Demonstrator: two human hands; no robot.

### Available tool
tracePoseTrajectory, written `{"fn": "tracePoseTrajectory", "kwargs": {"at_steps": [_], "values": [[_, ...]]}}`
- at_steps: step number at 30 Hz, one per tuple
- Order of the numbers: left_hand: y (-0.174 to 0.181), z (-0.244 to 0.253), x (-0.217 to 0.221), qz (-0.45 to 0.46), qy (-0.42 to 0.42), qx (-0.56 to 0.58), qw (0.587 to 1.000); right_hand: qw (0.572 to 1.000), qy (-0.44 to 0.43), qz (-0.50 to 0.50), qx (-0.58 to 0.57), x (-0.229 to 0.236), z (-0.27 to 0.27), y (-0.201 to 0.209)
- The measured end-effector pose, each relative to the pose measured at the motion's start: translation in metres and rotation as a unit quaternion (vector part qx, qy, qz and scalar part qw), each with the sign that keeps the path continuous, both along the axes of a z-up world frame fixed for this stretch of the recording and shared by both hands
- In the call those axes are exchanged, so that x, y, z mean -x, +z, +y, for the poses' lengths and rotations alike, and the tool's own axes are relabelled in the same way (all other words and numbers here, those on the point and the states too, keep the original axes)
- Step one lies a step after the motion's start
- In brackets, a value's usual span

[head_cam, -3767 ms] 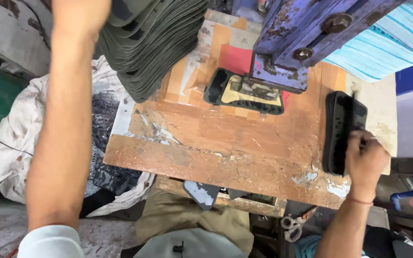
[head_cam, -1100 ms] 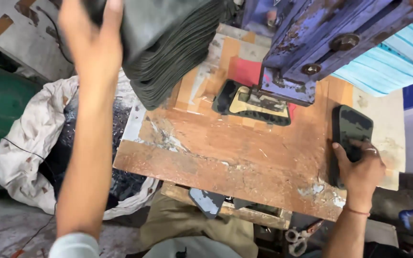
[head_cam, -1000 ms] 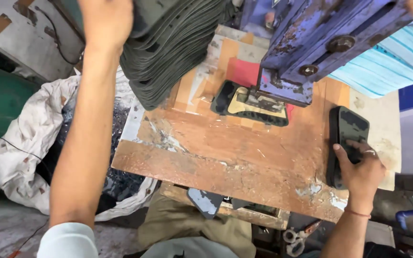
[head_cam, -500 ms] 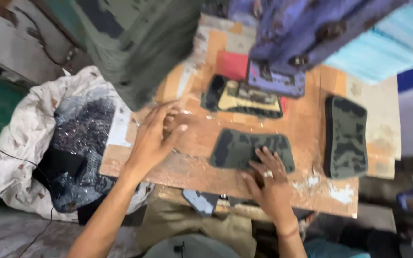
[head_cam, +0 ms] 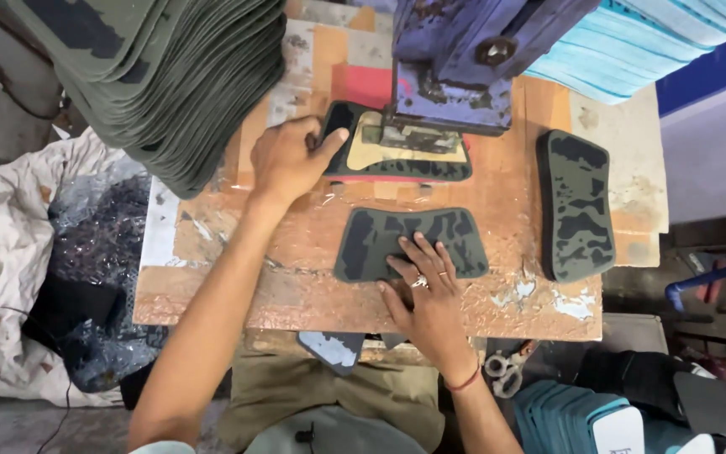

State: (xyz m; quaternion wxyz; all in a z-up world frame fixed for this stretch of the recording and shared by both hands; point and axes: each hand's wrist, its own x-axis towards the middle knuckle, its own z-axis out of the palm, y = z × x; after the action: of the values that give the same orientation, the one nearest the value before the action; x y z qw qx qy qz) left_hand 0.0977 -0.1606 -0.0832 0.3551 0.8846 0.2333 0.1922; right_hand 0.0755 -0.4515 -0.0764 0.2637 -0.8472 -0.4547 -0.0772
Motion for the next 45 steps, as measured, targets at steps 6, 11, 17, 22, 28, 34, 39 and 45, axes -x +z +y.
{"fn": "tracePoseTrajectory", "kwargs": {"at_steps": [6,11,17,22,28,34,39,45], "values": [[-0.011,-0.034,0.027,-0.061,-0.037,-0.119,0.99,0.998,0.001,-0.022,0.053,0.032,0.007,0.005],[0.013,0.003,0.145,0.042,0.025,-0.052,0.997,0.993,0.019,-0.035,0.107,0.029,0.0,-0.001],[0.017,0.049,0.215,0.096,-0.044,0.274,0.956,0.985,0.047,-0.08,0.147,-0.034,0.065,0.001],[-0.026,0.037,0.203,0.087,-0.059,0.217,0.97,0.989,0.011,-0.11,0.099,-0.053,0.097,-0.016],[-0.012,0.035,0.2,0.099,-0.044,0.262,0.959,0.99,-0.004,-0.069,0.126,-0.039,0.102,-0.007],[-0.004,0.036,0.204,0.143,0.01,0.322,0.936,0.995,0.051,-0.011,0.089,-0.029,0.055,-0.003],[-0.016,0.038,0.207,0.136,0.011,0.337,0.932,0.995,0.039,-0.005,0.094,0.002,0.012,0.001],[-0.01,0.036,0.206,0.045,-0.081,0.267,0.959,0.998,0.007,0.005,0.058,0.012,0.002,0.004]]}}
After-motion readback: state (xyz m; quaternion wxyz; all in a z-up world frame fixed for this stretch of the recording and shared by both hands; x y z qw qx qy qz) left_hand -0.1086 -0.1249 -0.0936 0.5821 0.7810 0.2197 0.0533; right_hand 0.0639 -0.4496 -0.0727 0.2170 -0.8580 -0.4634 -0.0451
